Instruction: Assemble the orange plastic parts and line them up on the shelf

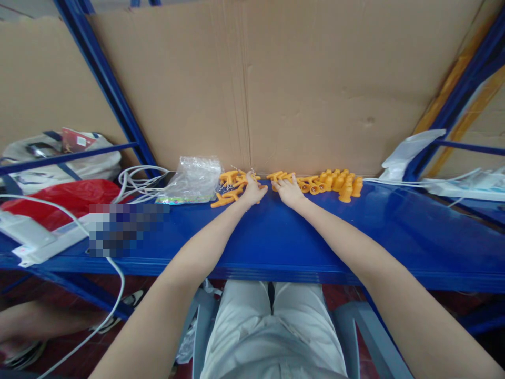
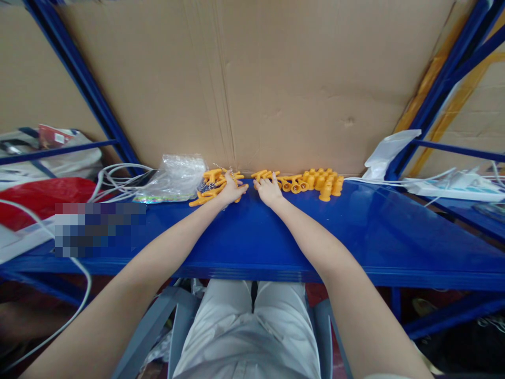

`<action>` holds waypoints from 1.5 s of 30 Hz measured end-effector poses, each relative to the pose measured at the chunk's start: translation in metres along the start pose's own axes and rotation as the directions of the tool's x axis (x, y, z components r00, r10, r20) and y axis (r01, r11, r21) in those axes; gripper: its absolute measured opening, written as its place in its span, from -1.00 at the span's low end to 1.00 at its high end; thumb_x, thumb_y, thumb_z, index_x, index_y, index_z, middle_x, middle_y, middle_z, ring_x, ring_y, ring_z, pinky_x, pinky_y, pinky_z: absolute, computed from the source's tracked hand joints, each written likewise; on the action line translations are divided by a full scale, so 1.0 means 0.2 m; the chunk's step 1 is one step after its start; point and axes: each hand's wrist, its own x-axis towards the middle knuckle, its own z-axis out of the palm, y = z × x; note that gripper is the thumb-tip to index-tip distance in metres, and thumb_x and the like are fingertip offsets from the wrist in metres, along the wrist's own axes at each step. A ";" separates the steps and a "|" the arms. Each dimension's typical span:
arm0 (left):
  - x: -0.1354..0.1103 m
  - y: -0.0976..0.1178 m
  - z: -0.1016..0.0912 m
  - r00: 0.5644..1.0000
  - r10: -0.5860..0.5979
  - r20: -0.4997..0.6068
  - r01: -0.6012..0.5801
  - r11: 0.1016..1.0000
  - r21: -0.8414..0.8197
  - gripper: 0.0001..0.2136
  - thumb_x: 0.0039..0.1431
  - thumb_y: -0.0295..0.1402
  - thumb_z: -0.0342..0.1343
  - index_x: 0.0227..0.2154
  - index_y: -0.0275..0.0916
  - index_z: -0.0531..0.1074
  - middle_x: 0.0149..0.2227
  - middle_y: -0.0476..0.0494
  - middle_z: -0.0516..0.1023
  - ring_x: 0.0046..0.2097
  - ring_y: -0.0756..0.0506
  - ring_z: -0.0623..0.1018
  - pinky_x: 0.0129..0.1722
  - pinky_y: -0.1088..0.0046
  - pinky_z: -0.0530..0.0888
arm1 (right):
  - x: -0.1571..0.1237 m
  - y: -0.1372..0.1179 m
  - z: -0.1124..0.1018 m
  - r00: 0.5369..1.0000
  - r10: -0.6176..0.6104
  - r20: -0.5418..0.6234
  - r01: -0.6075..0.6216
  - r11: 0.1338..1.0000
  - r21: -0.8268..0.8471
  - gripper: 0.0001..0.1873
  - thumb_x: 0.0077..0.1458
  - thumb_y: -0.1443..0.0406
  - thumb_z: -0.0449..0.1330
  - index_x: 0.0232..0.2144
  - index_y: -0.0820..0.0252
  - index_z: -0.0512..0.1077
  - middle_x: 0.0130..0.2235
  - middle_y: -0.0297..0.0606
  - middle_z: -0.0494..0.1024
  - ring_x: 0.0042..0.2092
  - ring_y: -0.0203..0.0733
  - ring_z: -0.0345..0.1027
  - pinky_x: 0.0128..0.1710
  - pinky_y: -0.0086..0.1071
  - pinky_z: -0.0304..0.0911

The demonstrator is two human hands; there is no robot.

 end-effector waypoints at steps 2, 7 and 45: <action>-0.02 0.03 0.01 0.991 -0.063 0.116 0.063 0.998 0.010 -0.53 0.24 -0.50 0.09 0.21 -0.29 0.26 -0.12 -0.20 0.61 -0.21 -0.03 0.61 -0.10 0.40 0.56 | 0.00 0.01 0.01 1.000 -0.007 -0.023 0.007 1.000 -0.003 -0.37 0.31 0.49 -0.22 0.31 0.22 0.33 0.17 0.06 0.53 0.26 0.04 0.31 0.38 0.26 -0.17; -0.04 0.07 -0.03 0.980 0.046 0.193 -0.090 0.971 0.223 -0.84 0.28 -0.42 0.05 -0.32 -0.28 0.53 -0.22 -0.18 0.64 -0.14 -0.12 0.61 -0.03 0.36 0.53 | 0.00 0.00 0.00 1.000 0.003 -0.010 -0.003 1.000 0.008 -0.36 0.30 0.49 -0.22 0.32 0.27 0.32 0.18 0.11 0.51 0.27 0.07 0.30 0.38 0.29 -0.17; -0.15 0.19 -0.14 0.984 0.007 0.179 -0.116 0.787 0.606 -0.73 0.33 -0.37 -0.01 -0.10 -0.26 0.59 -0.03 -0.28 0.66 0.07 -0.24 0.62 0.07 0.32 0.51 | -0.05 0.14 -0.33 0.951 0.044 0.306 -0.086 0.989 0.123 -0.50 0.25 0.20 0.06 0.19 0.16 0.47 0.25 -0.01 0.47 0.28 0.25 0.31 0.27 0.25 0.13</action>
